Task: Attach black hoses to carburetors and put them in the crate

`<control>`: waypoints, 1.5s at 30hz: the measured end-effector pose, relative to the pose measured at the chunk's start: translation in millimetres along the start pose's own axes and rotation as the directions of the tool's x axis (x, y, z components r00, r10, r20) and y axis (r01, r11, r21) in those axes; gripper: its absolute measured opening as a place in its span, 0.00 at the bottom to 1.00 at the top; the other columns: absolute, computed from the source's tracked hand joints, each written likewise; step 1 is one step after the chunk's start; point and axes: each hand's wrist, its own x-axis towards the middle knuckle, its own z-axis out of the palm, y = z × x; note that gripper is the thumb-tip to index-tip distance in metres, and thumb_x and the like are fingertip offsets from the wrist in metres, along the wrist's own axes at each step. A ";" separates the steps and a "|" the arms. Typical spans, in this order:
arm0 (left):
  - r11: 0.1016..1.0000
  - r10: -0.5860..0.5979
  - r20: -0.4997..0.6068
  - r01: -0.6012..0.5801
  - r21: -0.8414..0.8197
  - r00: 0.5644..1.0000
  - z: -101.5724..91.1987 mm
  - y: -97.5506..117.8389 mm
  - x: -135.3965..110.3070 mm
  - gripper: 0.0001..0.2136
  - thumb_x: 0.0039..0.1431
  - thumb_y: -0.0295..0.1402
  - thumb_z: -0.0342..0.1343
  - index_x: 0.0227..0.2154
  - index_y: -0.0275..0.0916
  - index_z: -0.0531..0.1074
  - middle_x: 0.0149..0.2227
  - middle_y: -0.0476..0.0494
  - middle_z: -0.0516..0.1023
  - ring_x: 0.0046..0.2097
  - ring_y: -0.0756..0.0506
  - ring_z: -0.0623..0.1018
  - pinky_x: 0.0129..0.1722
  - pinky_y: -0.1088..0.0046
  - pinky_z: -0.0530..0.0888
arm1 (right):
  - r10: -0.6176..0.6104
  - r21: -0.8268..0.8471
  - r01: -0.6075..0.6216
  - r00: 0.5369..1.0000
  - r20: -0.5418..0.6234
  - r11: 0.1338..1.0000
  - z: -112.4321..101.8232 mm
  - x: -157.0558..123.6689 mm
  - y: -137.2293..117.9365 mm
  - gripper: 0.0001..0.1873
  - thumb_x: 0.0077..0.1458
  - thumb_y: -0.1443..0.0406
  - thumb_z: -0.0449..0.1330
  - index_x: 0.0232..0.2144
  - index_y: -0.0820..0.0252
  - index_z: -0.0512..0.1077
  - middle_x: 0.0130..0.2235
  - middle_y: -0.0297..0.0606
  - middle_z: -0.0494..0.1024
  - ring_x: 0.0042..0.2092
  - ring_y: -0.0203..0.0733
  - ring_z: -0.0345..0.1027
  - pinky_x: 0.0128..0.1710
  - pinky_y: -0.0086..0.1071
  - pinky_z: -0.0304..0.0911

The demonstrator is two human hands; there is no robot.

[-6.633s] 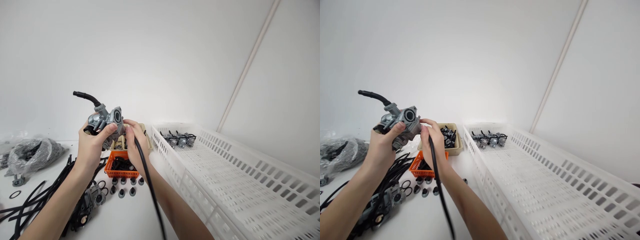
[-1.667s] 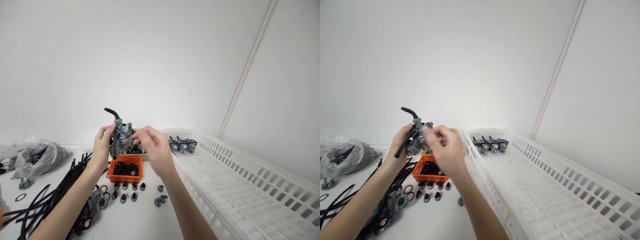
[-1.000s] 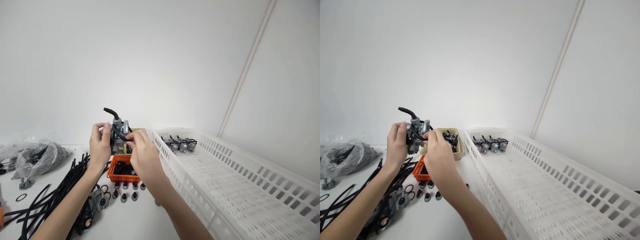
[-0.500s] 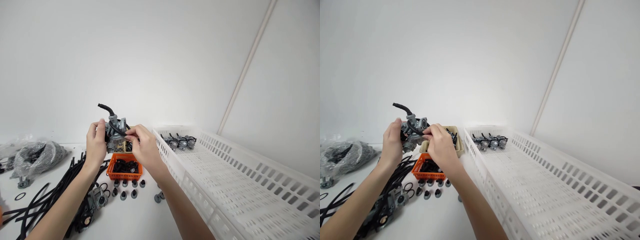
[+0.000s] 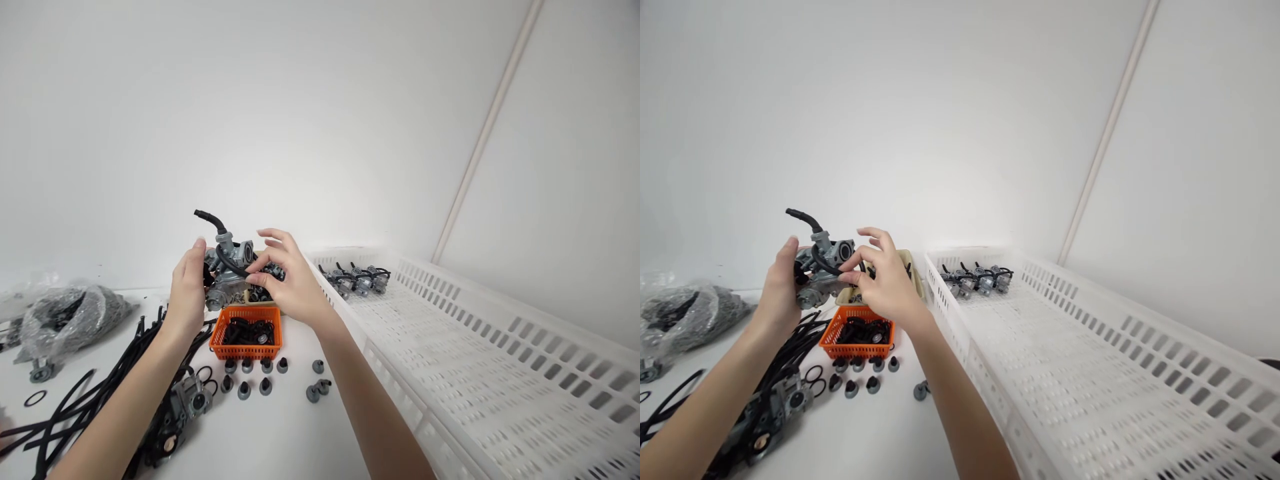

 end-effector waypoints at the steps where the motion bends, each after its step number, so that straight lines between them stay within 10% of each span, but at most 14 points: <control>1: 1.000 -0.015 -0.001 0.015 -0.018 1.000 1.1 2.2 -1.2 0.27 0.51 0.60 0.51 0.36 0.38 0.73 0.30 0.46 0.79 0.32 0.44 0.78 0.29 0.72 0.70 | 0.047 0.059 -0.049 0.998 0.039 0.997 -1.6 1.2 2.6 0.04 0.54 0.65 0.63 0.28 0.58 0.71 0.53 0.40 0.65 0.53 0.44 0.64 0.52 0.41 0.62; 8: 0.973 -0.229 0.153 0.232 -0.002 0.961 -1.9 17.4 -5.7 0.33 0.49 0.65 0.49 0.44 0.42 0.73 0.34 0.44 0.80 0.35 0.43 0.79 0.26 0.73 0.70 | 0.191 0.295 -0.213 0.976 0.102 0.931 -1.8 5.3 8.2 0.16 0.47 0.57 0.68 0.31 0.57 0.67 0.31 0.31 0.67 0.30 0.34 0.60 0.32 0.31 0.60; 14: 0.975 -0.213 0.334 0.222 0.010 0.918 -8.4 21.7 -2.8 0.24 0.49 0.48 0.64 0.47 0.43 0.73 0.40 0.45 0.80 0.38 0.45 0.79 0.31 0.77 0.72 | 0.244 0.292 -0.260 0.966 0.090 0.921 6.8 2.2 7.4 0.12 0.52 0.58 0.64 0.31 0.58 0.66 0.30 0.29 0.66 0.25 0.29 0.53 0.26 0.28 0.53; 27: 0.984 -0.154 0.330 0.176 -0.037 0.931 -3.3 17.9 -6.4 0.24 0.51 0.46 0.64 0.49 0.42 0.73 0.44 0.44 0.80 0.46 0.42 0.79 0.37 0.75 0.74 | 0.228 0.264 -0.239 0.971 0.071 0.935 -0.8 2.3 8.8 0.09 0.55 0.61 0.62 0.29 0.58 0.67 0.33 0.34 0.71 0.36 0.36 0.66 0.38 0.33 0.65; 36: 0.845 -0.305 0.294 0.400 -0.354 0.906 -1.5 22.1 -5.2 0.13 0.59 0.44 0.56 0.33 0.39 0.78 0.31 0.46 0.81 0.28 0.48 0.79 0.24 0.76 0.74 | 0.300 0.573 -0.307 0.948 0.110 0.760 -18.7 1.9 -13.4 0.13 0.52 0.59 0.65 0.34 0.56 0.67 0.44 0.38 0.77 0.40 0.36 0.74 0.44 0.36 0.72; 45: 0.889 -0.202 0.248 0.284 -0.358 0.947 -8.7 17.1 -4.7 0.15 0.56 0.46 0.57 0.38 0.41 0.77 0.35 0.43 0.82 0.36 0.42 0.79 0.30 0.69 0.77 | 0.173 0.378 -0.180 0.983 0.054 0.908 -6.5 -9.8 -35.1 0.07 0.48 0.64 0.67 0.29 0.60 0.74 0.58 0.42 0.69 0.48 0.43 0.74 0.52 0.40 0.70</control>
